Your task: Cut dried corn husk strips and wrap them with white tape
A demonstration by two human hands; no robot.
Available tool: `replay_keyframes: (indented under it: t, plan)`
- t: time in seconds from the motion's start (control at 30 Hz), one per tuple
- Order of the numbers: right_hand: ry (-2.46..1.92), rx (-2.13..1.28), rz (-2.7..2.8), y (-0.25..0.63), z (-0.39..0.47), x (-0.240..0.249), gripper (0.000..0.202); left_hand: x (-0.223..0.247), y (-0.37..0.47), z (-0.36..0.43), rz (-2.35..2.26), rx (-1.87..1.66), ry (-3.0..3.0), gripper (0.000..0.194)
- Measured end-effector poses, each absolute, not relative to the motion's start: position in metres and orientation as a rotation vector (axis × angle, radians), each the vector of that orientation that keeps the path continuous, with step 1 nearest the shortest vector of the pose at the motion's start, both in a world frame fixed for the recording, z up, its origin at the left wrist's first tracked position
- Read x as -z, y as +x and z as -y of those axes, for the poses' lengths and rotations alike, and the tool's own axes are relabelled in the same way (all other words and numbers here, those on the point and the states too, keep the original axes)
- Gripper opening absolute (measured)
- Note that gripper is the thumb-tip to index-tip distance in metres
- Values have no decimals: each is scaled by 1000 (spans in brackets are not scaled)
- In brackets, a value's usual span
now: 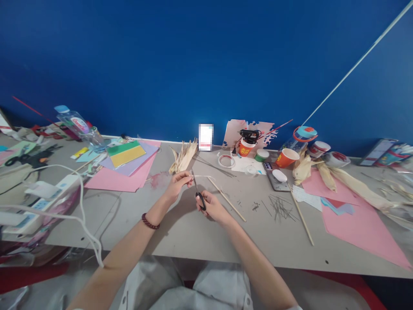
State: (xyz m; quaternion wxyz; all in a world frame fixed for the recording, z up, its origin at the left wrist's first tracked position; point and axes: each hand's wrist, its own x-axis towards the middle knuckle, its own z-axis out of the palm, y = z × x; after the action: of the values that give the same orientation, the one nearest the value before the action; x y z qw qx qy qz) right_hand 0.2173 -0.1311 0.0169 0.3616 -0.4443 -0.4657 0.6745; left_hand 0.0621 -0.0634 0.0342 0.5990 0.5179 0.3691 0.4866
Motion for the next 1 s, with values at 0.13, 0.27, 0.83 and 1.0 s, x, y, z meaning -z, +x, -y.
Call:
replay_keyframes:
  t: [0.13, 0.27, 0.83, 1.0]
  plan:
    - [-1147, -1750, 1194, 217, 131, -17, 45, -34, 62, 63, -844, -1124, 1213, 19]
    - [-1152, -1750, 1198, 218, 131, -15, 44, -36, 60, 63, -851, -1112, 1211, 19]
    - [-1203, -1739, 1222, 219, 132, -17, 44, -43, 56, 63, -865, -1022, 1265, 17]
    - [-1225, -1737, 1225, 220, 131, -16, 42, -46, 53, 62, -845, -988, 1316, 19]
